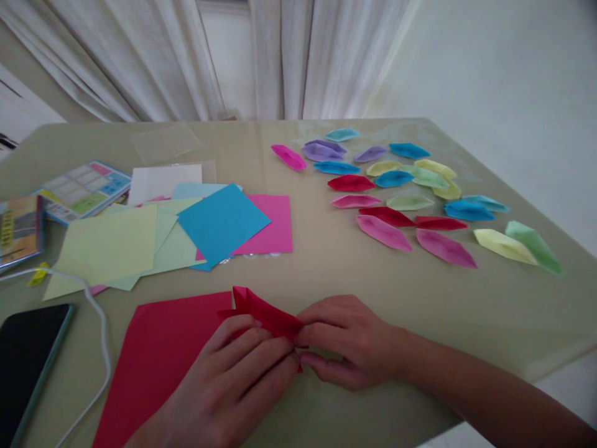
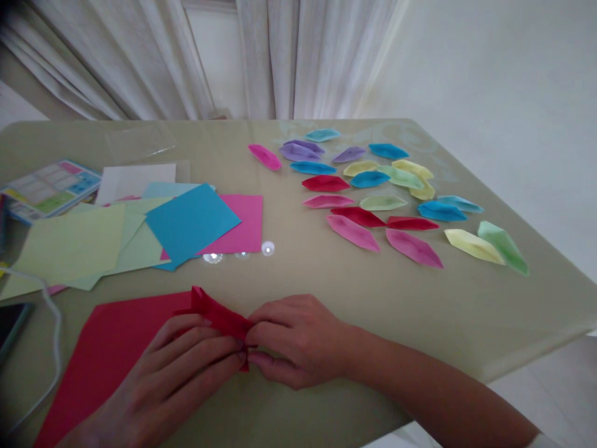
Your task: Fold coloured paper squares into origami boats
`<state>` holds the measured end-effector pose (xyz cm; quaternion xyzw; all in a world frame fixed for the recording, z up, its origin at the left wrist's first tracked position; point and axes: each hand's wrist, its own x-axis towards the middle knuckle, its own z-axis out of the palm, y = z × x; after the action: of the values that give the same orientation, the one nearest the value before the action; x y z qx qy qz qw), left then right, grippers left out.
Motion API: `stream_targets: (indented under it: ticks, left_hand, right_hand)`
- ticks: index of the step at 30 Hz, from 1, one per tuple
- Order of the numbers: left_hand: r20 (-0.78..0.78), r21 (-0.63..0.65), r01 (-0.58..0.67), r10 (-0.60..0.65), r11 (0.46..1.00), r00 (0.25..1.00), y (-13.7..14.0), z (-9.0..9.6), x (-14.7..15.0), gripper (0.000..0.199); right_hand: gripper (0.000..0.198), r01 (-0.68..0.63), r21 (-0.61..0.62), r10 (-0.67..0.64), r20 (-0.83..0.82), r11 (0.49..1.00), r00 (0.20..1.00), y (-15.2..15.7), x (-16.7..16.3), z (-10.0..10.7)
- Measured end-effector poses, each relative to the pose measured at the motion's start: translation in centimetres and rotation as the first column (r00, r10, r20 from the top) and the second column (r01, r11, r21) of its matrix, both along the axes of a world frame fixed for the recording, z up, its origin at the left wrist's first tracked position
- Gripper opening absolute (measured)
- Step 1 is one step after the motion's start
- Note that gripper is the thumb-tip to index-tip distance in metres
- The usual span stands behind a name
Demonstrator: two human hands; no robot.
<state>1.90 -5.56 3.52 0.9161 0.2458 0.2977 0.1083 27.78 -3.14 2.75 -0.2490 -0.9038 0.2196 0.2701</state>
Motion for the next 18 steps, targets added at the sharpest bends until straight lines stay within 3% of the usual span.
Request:
stream_targets:
  ticks: [10,18]
  left_hand:
    - [-0.043,0.041,-0.011,0.013,0.999,0.999,0.05,0.10,0.07,0.036]
    - [0.031,-0.034,-0.023,0.024,0.999,0.999,0.36,0.42,0.45,0.033]
  right_hand:
    - [0.009,-0.004,-0.034,0.004,-0.005,0.999,1.000,-0.20,0.05,0.14]
    - [0.008,0.001,-0.004,-0.001,-0.012,1.000,1.000,-0.25,0.05,0.05]
